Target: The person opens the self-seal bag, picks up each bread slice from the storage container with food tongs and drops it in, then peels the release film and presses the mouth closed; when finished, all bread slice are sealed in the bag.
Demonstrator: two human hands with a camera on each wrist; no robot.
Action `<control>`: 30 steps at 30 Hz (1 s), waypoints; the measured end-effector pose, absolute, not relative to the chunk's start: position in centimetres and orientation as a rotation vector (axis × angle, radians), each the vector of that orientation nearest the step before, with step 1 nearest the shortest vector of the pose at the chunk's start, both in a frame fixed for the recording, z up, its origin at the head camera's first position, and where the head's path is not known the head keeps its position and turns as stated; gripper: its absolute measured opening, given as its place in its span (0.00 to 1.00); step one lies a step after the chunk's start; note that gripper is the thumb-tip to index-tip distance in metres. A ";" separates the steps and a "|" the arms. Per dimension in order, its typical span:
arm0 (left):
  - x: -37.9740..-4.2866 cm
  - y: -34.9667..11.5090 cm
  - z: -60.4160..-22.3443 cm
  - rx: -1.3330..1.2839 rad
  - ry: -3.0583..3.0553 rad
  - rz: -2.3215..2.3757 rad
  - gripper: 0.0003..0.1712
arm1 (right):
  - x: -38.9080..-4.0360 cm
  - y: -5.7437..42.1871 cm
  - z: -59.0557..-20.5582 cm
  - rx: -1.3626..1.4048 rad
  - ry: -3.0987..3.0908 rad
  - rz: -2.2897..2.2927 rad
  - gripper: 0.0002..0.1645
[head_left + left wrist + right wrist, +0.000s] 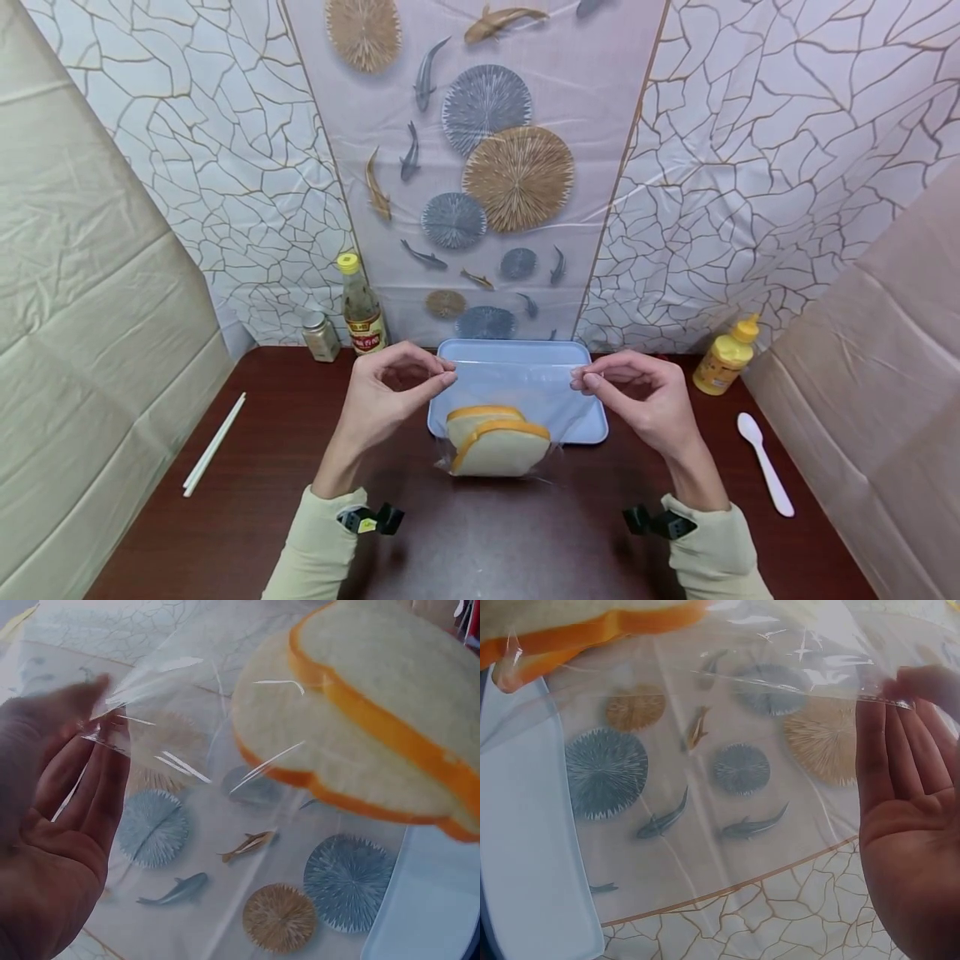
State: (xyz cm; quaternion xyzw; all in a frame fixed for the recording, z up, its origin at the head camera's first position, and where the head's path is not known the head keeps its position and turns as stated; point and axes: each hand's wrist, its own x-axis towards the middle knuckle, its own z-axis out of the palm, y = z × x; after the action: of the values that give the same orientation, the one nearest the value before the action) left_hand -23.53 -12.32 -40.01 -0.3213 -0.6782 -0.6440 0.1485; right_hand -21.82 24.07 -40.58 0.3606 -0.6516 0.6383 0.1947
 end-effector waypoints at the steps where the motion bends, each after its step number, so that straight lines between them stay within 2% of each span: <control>1: -23.6 -12.4 -40.0 -0.918 -1.956 -1.855 0.09 | -21.8 24.0 -40.6 0.998 -1.845 1.777 0.15; 14: -23.9 -12.4 -40.6 -0.845 -1.938 -1.829 0.09 | -21.6 23.6 -40.7 0.798 -1.984 1.727 0.12; 21: -23.9 -12.7 -40.8 -0.851 -1.944 -1.849 0.14 | -21.6 23.6 -40.6 0.745 -2.067 1.673 0.39; 23: -23.8 -13.0 -40.7 -0.846 -1.953 -1.841 0.15 | -21.7 23.4 -40.7 0.739 -2.063 1.680 0.36; 28: -23.5 -14.3 -40.4 -0.814 -1.969 -1.836 0.14 | -22.0 21.6 -41.0 0.699 -2.016 1.715 0.18; 30: -23.5 -15.0 -40.4 -0.794 -1.966 -1.852 0.13 | -22.3 20.5 -41.0 0.685 -1.994 1.721 0.14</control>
State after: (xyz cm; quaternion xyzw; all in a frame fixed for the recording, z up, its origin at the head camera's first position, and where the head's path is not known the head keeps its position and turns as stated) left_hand -23.49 -15.05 -40.37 -0.2781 -0.6892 -0.6491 0.1624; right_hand -22.28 20.52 -41.05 0.2462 -0.7165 0.6185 0.2083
